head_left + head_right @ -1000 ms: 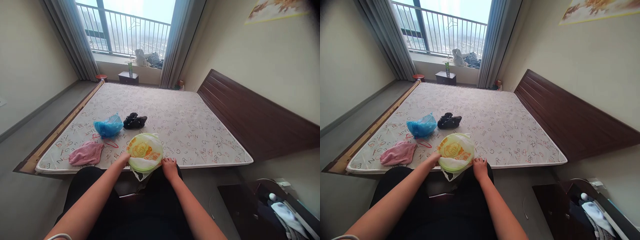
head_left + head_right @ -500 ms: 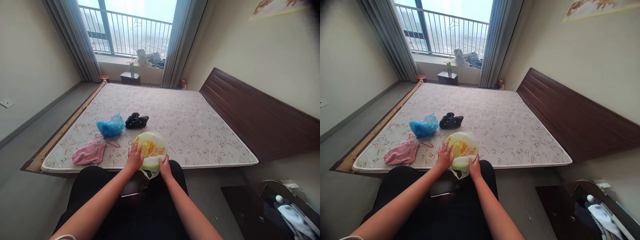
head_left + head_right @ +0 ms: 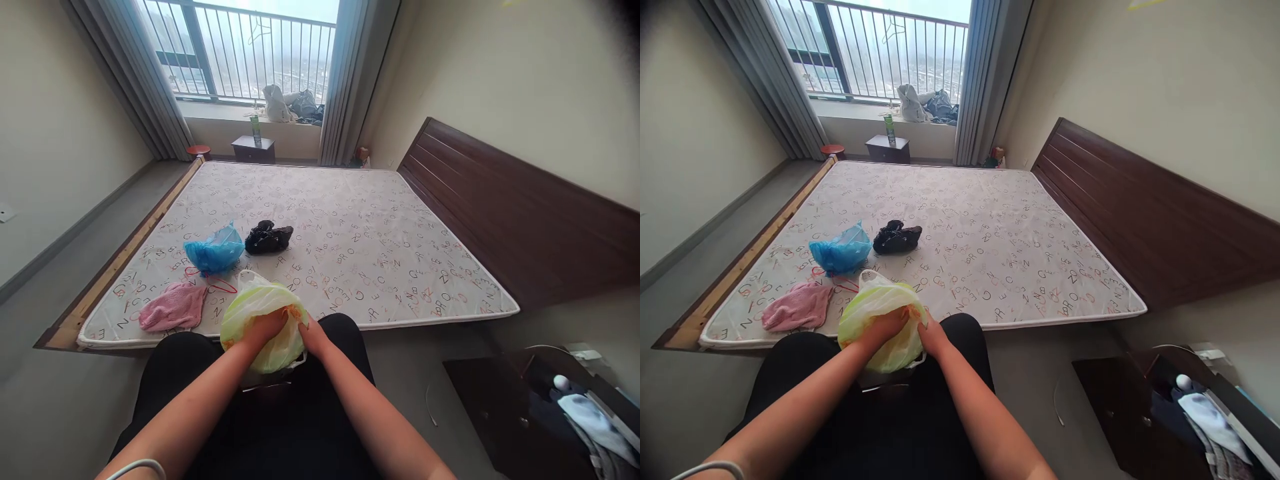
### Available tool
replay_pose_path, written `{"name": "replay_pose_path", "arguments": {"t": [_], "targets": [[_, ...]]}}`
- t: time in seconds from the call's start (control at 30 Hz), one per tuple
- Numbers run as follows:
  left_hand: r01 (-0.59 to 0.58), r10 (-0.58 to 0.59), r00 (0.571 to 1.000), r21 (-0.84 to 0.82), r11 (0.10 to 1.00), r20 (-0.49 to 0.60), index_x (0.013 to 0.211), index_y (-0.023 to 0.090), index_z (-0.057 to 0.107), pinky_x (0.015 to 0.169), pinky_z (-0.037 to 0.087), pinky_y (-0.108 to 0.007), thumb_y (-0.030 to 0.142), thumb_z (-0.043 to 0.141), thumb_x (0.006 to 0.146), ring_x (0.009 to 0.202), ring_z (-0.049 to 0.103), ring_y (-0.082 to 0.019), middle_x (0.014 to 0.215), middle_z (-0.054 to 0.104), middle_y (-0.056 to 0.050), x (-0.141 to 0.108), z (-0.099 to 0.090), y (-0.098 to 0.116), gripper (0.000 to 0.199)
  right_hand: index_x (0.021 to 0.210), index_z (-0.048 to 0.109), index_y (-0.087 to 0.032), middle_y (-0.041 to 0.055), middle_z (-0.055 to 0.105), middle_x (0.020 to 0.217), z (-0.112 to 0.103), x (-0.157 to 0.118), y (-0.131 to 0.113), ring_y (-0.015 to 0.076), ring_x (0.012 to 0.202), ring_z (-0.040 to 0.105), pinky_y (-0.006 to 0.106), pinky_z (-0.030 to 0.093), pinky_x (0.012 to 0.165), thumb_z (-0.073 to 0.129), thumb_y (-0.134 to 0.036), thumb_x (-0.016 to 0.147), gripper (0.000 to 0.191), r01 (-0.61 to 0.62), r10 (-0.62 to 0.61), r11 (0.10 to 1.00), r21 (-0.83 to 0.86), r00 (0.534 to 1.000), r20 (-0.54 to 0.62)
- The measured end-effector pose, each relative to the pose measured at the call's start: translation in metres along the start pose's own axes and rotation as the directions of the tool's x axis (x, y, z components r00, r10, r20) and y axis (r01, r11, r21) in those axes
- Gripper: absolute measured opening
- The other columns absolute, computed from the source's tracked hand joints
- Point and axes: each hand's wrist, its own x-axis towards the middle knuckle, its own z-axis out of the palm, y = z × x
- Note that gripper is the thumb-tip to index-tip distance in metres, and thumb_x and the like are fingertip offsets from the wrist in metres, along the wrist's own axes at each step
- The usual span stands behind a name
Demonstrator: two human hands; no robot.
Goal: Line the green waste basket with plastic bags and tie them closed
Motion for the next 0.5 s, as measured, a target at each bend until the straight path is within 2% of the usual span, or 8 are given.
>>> {"name": "replay_pose_path", "arguments": {"t": [0.07, 0.13, 0.23, 0.33, 0.5], "targets": [[0.054, -0.053, 0.998, 0.029, 0.998, -0.033, 0.111, 0.02, 0.072, 0.126, 0.024, -0.043, 0.041, 0.071, 0.081, 0.143, 0.046, -0.04, 0.135, 0.069, -0.013, 0.008, -0.006, -0.012, 0.037, 0.136, 0.061, -0.022, 0.0084, 0.072, 0.127, 0.003, 0.0, -0.004, 0.0266, 0.118, 0.065, 0.044, 0.049, 0.106, 0.045, -0.024, 0.089, 0.05, -0.002, 0.003, 1.0, -0.016, 0.999, 0.035], [0.04, -0.038, 0.999, 0.076, 0.996, -0.028, 0.117, 0.019, 0.071, 0.127, 0.019, -0.044, 0.04, 0.076, 0.076, 0.148, 0.039, -0.041, 0.142, 0.064, -0.014, 0.012, -0.008, -0.029, 0.046, 0.133, 0.063, -0.022, 0.0074, 0.073, 0.124, 0.005, 0.001, -0.006, 0.0263, 0.116, 0.066, 0.043, 0.05, 0.103, 0.045, -0.022, 0.088, 0.048, -0.022, 0.023, 1.0, -0.017, 0.998, 0.062], [-0.024, 0.001, 0.994, 0.216, 0.976, 0.109, 0.134, 0.018, 0.066, 0.127, 0.016, -0.048, 0.038, 0.079, 0.074, 0.15, 0.033, -0.045, 0.152, 0.056, -0.017, 0.012, -0.005, -0.058, 0.064, 0.134, 0.063, -0.025, 0.0056, 0.072, 0.127, 0.01, 0.004, -0.009, 0.025, 0.118, 0.065, 0.041, 0.05, 0.104, 0.045, -0.022, 0.088, 0.049, -0.052, 0.052, 0.999, -0.005, 0.996, 0.07], [-0.046, -0.04, 0.969, 0.334, 0.941, 0.246, 0.151, 0.02, 0.053, 0.125, 0.014, -0.057, 0.037, 0.071, 0.083, 0.149, 0.035, -0.045, 0.161, 0.045, -0.018, 0.01, 0.006, -0.078, 0.072, 0.137, 0.061, -0.026, 0.0045, 0.07, 0.133, 0.015, 0.006, -0.011, 0.0234, 0.122, 0.064, 0.04, 0.047, 0.109, 0.046, -0.022, 0.09, 0.05, -0.043, 0.042, 0.999, 0.004, 0.998, 0.052], [-0.082, -0.16, 0.906, 0.532, 0.843, 0.393, 0.164, 0.028, 0.033, 0.123, 0.007, -0.066, 0.044, 0.046, 0.099, 0.156, 0.025, -0.041, 0.173, 0.021, -0.012, 0.015, 0.017, -0.088, 0.068, 0.144, 0.058, -0.026, 0.0061, 0.071, 0.131, 0.017, 0.009, -0.011, 0.0243, 0.121, 0.065, 0.04, 0.048, 0.108, 0.047, -0.023, 0.092, 0.054, -0.109, 0.11, 0.994, -0.016, 0.992, 0.056]]}}
